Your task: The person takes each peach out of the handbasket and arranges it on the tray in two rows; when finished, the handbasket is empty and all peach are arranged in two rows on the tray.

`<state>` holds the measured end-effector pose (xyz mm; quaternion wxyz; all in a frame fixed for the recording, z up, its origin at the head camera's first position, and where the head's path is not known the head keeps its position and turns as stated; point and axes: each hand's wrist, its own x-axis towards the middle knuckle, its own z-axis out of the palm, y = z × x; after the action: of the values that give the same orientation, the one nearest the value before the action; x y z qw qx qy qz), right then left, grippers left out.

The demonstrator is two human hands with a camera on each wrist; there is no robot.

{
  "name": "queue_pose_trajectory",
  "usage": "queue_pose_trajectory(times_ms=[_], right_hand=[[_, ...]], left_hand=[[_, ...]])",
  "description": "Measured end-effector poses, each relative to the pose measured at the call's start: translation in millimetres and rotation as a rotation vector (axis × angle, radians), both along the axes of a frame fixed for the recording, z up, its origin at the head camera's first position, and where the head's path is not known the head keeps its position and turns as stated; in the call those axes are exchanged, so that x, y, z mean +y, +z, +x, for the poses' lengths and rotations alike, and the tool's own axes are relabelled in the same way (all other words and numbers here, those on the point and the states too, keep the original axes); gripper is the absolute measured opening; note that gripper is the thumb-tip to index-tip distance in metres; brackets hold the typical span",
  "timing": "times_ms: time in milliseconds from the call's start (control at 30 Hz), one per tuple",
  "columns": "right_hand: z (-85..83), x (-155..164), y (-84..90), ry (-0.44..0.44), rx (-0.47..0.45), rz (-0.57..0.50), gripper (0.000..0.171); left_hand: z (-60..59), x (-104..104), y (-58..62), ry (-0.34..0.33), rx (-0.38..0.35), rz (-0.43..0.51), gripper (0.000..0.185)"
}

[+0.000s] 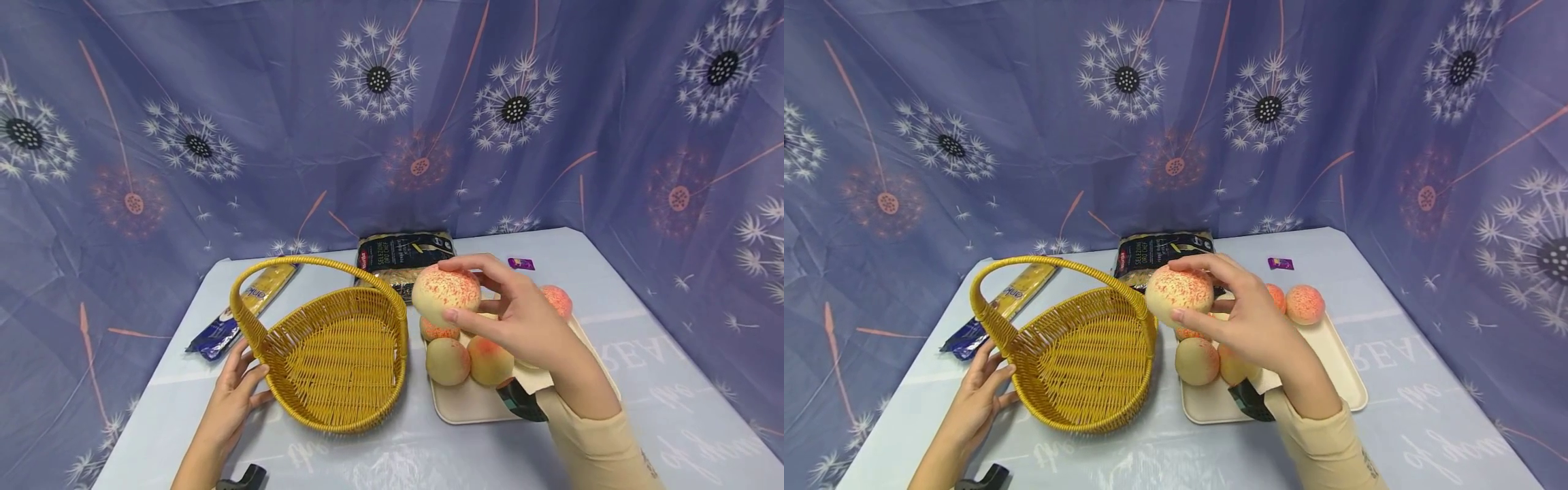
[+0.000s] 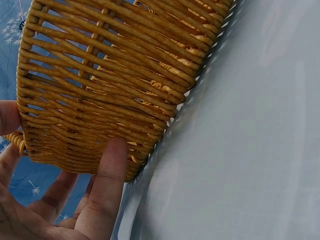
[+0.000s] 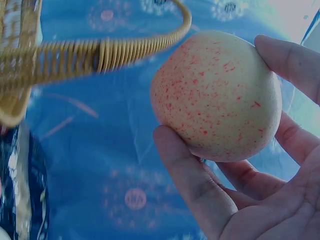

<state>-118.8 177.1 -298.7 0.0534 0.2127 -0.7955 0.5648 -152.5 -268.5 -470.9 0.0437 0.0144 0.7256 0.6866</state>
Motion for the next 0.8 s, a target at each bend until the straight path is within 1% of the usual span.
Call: queue_pose_trajectory(times_ms=[100,233,367,433,567,633,800], right_hand=[[0.6,15.7,-5.8,-0.061,-0.009,0.012,0.055],[1.6,36.6,-13.7,-0.15,0.002,0.065,0.055],[1.1,56.5,-23.0,-0.172,-0.007,0.038,0.054],[-0.3,66.2,-29.3,-0.191,-0.009,0.029,0.053],[-1.5,85.6,-44.2,-0.267,0.011,0.082,0.054],[-1.0,94.8,-51.6,-0.307,0.007,0.104,0.056],[0.1,118.1,-69.7,-0.374,0.0,0.127,0.059]], left_hand=[[0.8,-0.9,-0.4,-0.001,0.0,0.003,0.063],[1.9,-3.5,-1.7,-0.003,0.004,0.011,0.063],[1.7,-4.0,-2.1,0.002,-0.004,0.01,0.063],[1.4,-3.7,-2.2,0.009,-0.013,0.008,0.062],[0.8,-3.0,-2.3,0.017,-0.022,0.001,0.062],[0.5,-2.4,-2.3,0.016,-0.021,0.0,0.062],[-0.1,0.0,-1.3,0.014,-0.016,-0.002,0.063]])
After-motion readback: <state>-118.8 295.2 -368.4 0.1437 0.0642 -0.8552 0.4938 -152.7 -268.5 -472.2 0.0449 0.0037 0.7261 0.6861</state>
